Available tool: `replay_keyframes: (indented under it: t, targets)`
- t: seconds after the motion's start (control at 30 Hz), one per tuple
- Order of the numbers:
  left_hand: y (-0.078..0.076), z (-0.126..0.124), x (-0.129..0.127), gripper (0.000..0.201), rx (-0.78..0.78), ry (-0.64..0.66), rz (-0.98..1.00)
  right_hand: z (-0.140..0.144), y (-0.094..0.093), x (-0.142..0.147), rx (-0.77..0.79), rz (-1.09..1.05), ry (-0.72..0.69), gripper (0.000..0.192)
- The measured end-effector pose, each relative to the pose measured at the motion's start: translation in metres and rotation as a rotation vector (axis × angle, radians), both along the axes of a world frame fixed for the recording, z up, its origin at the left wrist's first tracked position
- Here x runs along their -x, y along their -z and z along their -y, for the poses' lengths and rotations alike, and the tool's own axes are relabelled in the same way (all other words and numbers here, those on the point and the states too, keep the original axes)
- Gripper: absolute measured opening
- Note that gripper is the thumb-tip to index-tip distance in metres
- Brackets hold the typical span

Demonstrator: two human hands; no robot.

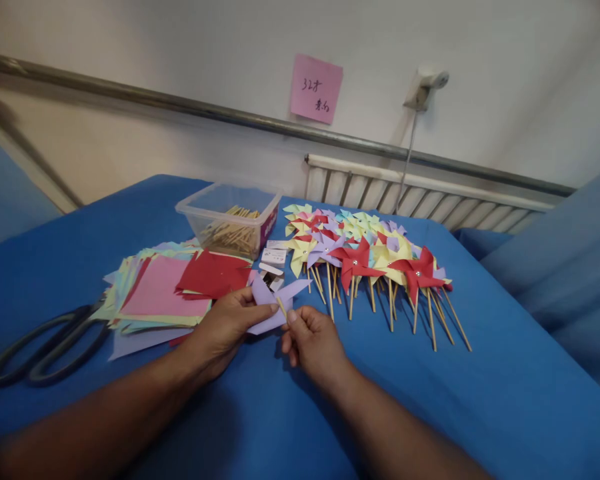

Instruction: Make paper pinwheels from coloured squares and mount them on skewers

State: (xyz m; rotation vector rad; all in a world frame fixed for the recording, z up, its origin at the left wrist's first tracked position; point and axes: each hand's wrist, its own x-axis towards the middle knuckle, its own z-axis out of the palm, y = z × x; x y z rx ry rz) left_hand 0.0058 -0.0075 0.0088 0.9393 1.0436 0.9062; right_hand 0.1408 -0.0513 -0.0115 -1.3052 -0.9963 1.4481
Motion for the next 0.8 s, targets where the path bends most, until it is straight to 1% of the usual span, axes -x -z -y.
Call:
replay_keyframes:
  t: [0.23,0.43,0.8]
  targets:
    - [-0.0007,0.0003,0.0000,0.025,0.009,0.024,0.027,-0.0002,-0.0004,0.0002,-0.026,0.002,0.006,0.041]
    - [-0.0023,0.0015,-0.0008,0.023,-0.006,-0.010,-0.009,0.0013,-0.0011,-0.0001,-0.024,0.001,0.012,0.041]
    - [0.0020,-0.0031,0.0018,0.024,0.002,-0.009,-0.047,0.0018,-0.0013,-0.0002,-0.048,0.000,0.005,0.042]
